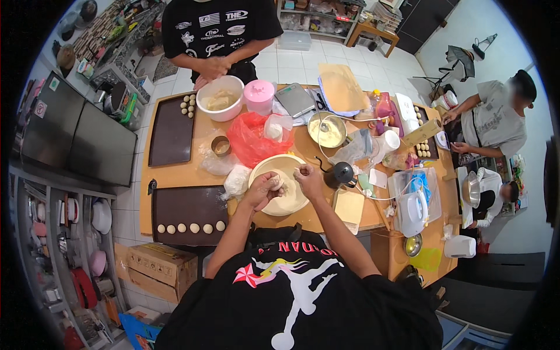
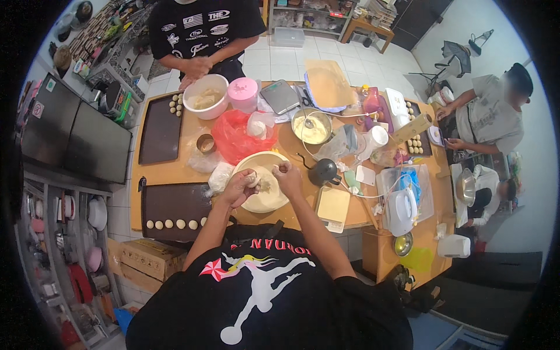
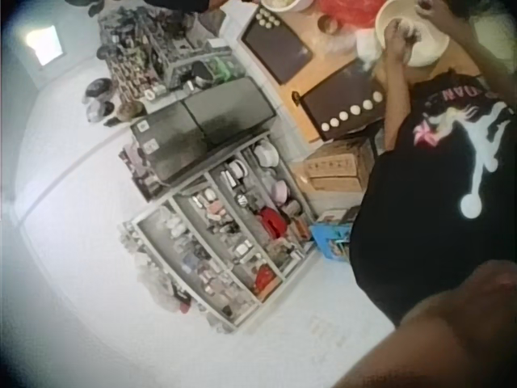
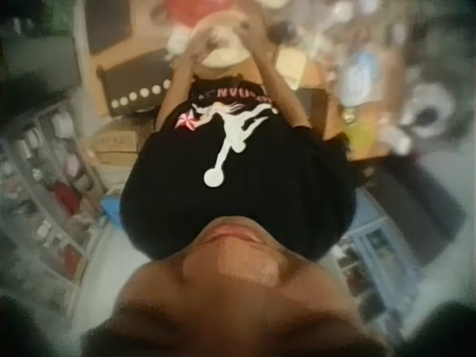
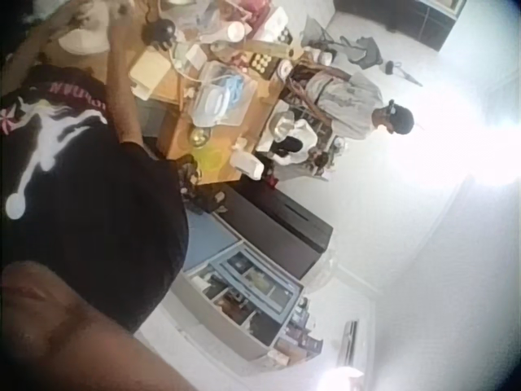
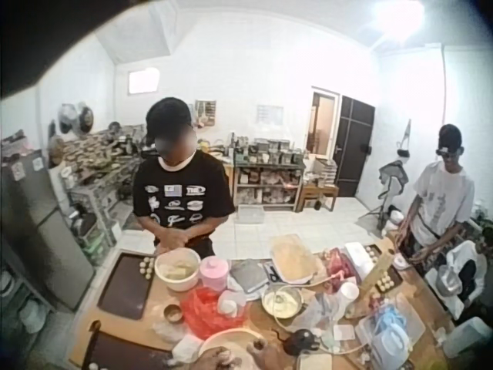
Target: The person prepares dough by hand, rolling and shaping it into rounds on a workspace and placing them onto a baking sheet.
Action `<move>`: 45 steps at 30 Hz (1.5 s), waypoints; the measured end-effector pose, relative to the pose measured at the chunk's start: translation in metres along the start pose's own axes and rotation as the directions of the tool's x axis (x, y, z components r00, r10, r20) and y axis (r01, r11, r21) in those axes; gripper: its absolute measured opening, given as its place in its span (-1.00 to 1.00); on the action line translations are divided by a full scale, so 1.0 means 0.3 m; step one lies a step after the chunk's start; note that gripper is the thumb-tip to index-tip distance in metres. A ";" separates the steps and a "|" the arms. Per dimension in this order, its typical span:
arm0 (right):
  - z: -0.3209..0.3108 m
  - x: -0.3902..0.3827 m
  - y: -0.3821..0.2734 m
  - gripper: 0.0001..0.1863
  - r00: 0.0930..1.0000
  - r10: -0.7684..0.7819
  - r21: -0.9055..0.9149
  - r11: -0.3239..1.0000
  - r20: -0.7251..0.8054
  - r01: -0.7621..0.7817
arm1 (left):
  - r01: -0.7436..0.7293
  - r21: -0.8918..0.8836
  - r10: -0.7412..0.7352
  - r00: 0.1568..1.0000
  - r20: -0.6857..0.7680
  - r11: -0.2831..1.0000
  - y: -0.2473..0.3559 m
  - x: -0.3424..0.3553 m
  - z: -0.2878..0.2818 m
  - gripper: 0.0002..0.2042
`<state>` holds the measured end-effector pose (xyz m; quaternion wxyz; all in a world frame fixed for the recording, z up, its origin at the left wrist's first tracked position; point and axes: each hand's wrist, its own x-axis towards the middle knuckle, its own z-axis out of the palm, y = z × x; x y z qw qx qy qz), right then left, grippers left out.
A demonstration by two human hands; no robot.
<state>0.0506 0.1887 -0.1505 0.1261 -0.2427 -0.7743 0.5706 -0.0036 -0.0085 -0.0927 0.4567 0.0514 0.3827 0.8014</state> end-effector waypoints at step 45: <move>0.118 -0.216 -0.350 -0.38 0.780 -0.538 -0.594 0.528 0.319 0.607 | -0.056 -0.499 0.196 0.953 0.232 0.865 -0.016 0.046 0.148 -0.27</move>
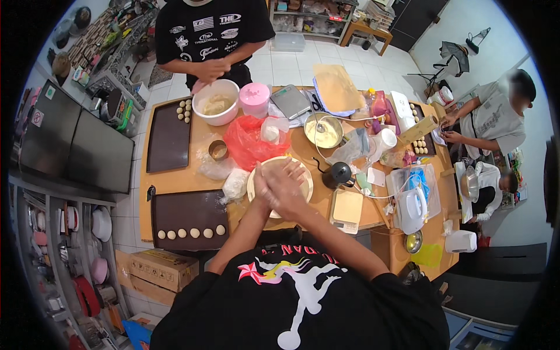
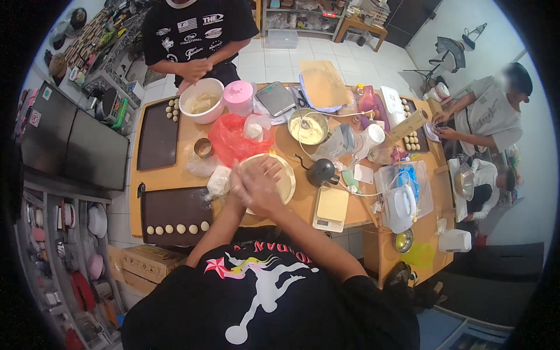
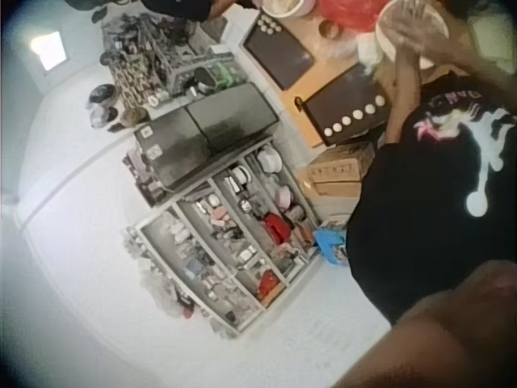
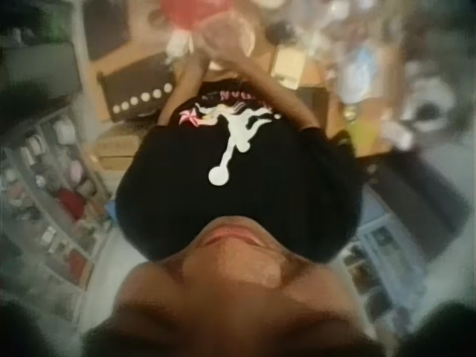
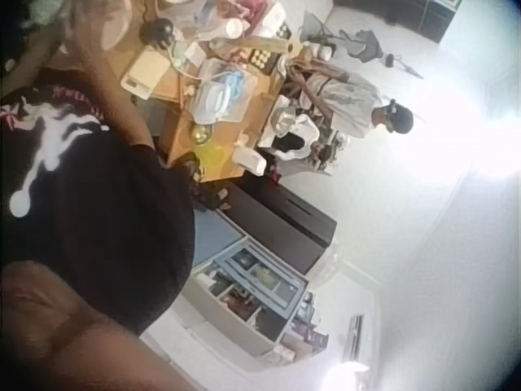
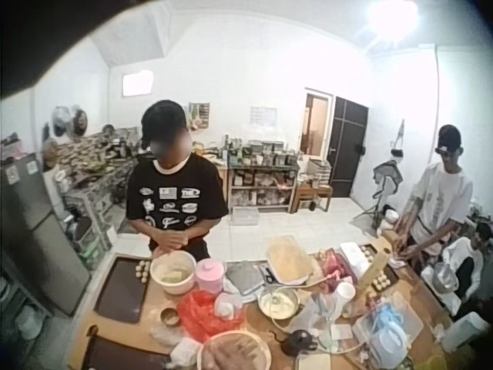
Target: The person prepares dough by hand, rolling and shaping it into rounds on a workspace and placing them onto a baking sheet.
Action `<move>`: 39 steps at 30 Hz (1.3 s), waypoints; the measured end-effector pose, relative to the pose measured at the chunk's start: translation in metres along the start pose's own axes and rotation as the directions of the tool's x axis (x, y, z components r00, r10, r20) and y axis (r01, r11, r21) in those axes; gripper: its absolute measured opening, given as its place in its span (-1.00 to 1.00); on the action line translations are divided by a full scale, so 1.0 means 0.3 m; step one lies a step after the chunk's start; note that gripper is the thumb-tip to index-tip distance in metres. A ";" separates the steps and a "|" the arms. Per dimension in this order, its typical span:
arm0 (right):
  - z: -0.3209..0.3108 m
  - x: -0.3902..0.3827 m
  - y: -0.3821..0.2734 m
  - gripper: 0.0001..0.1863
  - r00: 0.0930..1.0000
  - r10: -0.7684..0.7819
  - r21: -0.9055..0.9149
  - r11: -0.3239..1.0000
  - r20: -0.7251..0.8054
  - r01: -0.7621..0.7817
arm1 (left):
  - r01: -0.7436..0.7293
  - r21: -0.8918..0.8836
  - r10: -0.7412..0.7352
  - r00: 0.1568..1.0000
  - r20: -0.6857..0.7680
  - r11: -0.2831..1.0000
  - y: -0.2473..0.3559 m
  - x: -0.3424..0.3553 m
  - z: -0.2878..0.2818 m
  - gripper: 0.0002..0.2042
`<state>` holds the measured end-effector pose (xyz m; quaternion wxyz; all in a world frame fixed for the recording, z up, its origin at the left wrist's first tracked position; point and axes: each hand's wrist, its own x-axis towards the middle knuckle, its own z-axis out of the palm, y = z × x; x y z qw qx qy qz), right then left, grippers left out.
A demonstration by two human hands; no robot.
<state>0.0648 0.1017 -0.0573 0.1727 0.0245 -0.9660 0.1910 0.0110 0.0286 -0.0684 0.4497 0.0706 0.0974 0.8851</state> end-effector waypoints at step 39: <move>-0.152 0.054 0.022 -0.43 0.997 0.061 0.182 0.981 0.056 -0.070 | 0.027 0.111 0.018 0.921 -0.388 0.993 -0.010 -0.021 0.188 -0.23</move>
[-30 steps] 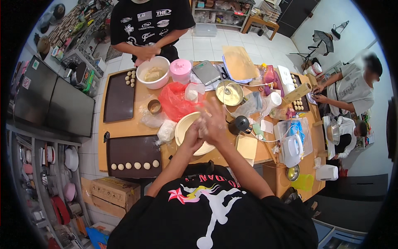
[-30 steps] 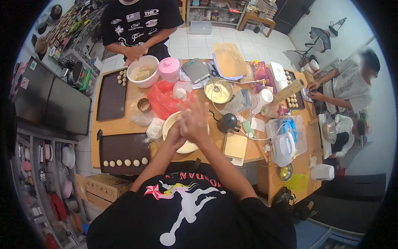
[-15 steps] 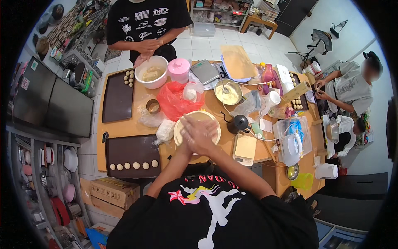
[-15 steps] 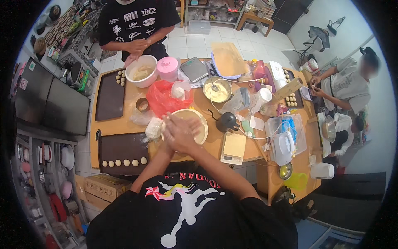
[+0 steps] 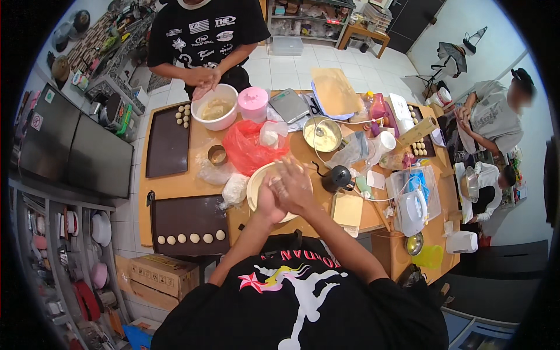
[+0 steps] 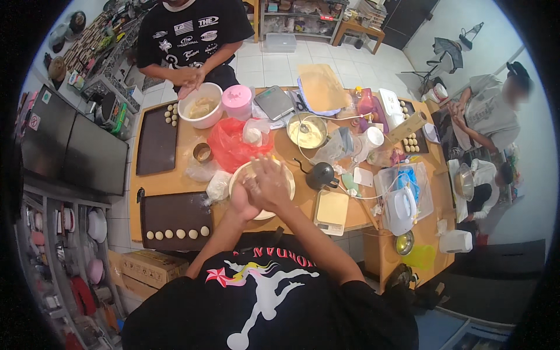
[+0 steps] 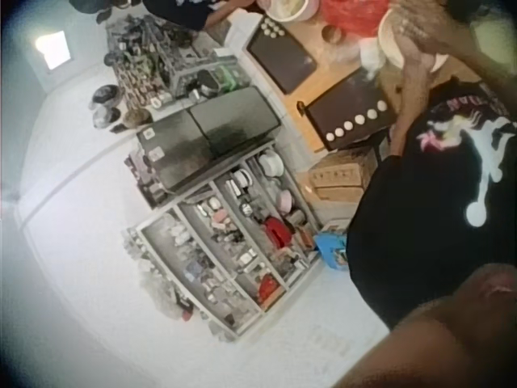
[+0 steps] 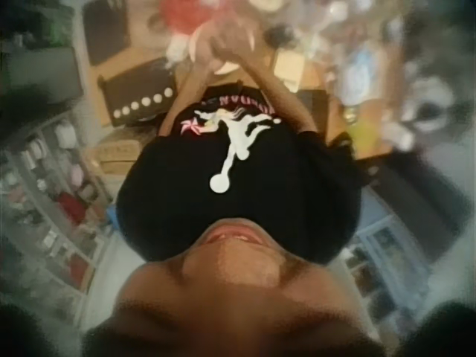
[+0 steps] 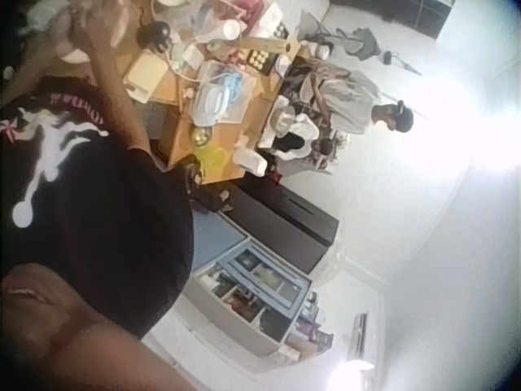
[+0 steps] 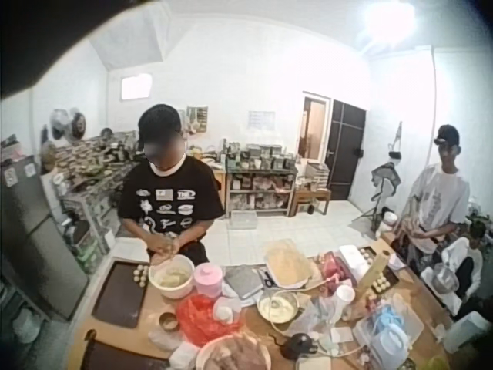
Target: The person prepares dough by hand, rolling and shaping it into rounds on a workspace and placing them onto a baking sheet.
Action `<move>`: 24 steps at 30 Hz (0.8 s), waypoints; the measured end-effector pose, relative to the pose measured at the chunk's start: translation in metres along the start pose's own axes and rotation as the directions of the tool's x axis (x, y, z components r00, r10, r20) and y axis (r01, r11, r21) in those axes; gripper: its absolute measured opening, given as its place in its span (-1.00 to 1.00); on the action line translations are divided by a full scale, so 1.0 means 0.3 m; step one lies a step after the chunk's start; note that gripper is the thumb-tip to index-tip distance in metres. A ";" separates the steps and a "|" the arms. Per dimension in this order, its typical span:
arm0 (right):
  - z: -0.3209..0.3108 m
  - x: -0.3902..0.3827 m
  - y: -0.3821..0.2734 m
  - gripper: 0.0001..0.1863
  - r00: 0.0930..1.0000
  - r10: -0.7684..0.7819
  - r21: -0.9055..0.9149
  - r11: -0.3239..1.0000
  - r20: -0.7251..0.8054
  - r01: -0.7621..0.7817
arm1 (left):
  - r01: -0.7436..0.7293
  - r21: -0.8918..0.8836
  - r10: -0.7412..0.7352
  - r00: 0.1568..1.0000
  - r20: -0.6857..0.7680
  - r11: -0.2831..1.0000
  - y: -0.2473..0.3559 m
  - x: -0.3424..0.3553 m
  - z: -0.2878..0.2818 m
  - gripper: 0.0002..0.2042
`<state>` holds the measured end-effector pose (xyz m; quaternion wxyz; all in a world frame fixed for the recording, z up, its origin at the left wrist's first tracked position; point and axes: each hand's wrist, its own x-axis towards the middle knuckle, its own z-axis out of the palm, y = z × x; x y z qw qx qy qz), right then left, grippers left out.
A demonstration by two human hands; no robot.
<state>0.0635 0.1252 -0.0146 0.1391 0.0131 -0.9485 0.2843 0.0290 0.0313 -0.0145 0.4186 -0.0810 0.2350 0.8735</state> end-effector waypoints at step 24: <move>-0.024 -0.004 -0.006 -0.45 1.000 0.014 -0.018 1.000 0.006 -0.014 | 0.247 -0.415 -0.072 0.916 0.394 0.876 0.050 0.016 -0.087 -0.10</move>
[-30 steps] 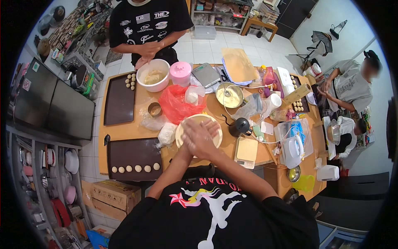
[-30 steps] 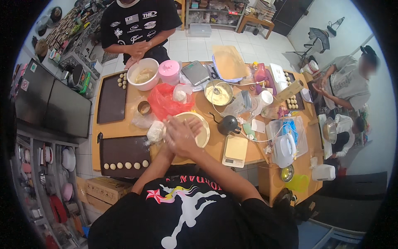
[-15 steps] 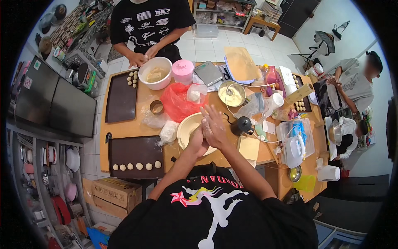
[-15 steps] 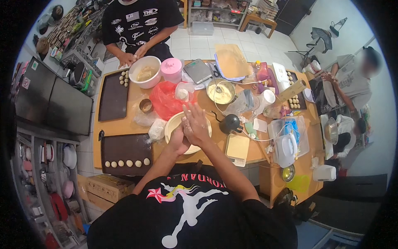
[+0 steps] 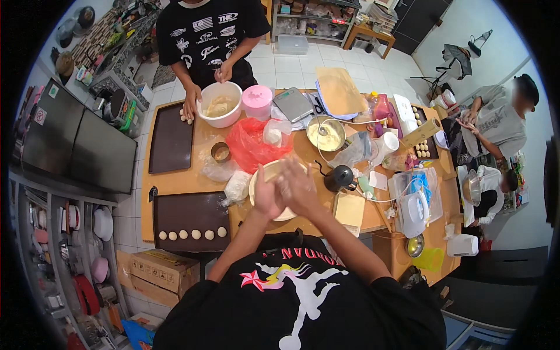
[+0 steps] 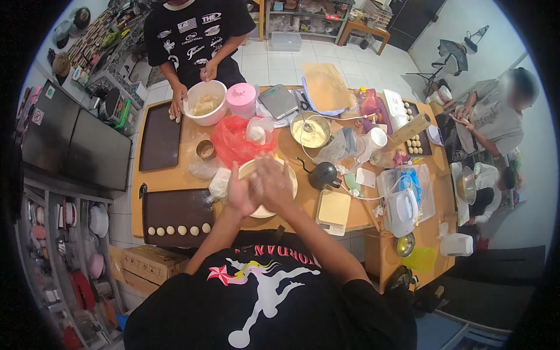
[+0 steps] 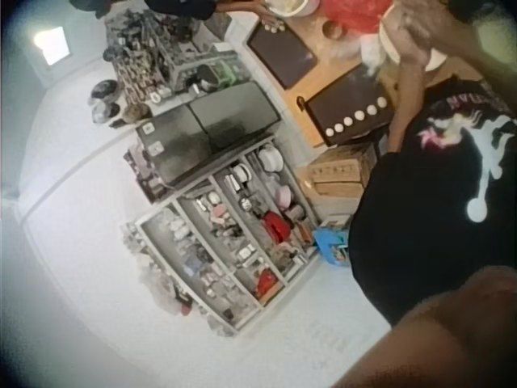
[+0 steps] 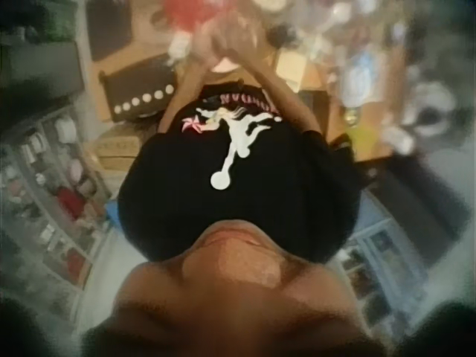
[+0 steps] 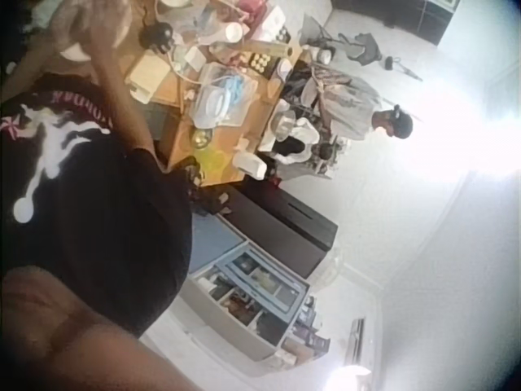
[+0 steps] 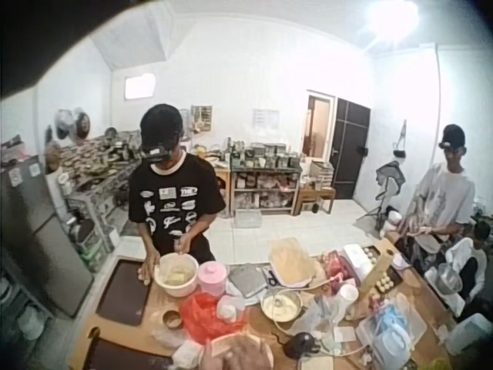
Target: The person prepares dough by hand, rolling and shaping it into rounds on a workspace and placing them onto a baking sheet.
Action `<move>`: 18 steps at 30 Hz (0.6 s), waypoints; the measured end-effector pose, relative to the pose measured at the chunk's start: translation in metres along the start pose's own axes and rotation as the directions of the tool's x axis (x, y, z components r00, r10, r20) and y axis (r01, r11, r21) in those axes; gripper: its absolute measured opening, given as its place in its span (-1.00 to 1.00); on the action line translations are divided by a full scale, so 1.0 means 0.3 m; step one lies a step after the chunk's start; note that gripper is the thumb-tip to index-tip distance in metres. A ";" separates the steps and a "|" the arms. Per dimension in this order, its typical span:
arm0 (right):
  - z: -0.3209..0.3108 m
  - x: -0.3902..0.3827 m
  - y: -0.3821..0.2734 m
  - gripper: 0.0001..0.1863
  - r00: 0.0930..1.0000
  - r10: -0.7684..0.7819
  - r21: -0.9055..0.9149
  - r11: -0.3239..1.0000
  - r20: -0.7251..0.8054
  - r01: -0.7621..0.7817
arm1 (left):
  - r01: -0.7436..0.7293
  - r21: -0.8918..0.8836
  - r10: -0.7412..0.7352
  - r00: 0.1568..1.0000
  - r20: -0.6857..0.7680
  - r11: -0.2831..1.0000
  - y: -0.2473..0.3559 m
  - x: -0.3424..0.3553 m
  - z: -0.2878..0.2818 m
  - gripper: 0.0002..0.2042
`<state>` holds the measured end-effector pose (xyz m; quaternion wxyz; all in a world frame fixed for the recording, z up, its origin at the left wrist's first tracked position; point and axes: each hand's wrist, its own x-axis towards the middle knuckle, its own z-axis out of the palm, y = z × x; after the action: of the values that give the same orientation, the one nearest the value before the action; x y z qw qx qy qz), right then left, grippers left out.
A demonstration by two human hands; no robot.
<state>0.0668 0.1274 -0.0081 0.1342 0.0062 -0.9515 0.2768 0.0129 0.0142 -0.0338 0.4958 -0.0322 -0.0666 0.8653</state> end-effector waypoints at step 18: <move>-0.091 0.039 -0.069 -0.31 0.994 -0.095 -0.349 0.935 -0.063 0.067 | 0.036 -0.034 -0.029 0.982 0.188 0.999 -0.070 -0.016 0.089 -0.01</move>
<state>0.0641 0.1249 0.0279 0.1817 0.0108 -0.9783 0.0993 0.0299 0.0183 -0.0043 0.5006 0.0412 -0.1294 0.8550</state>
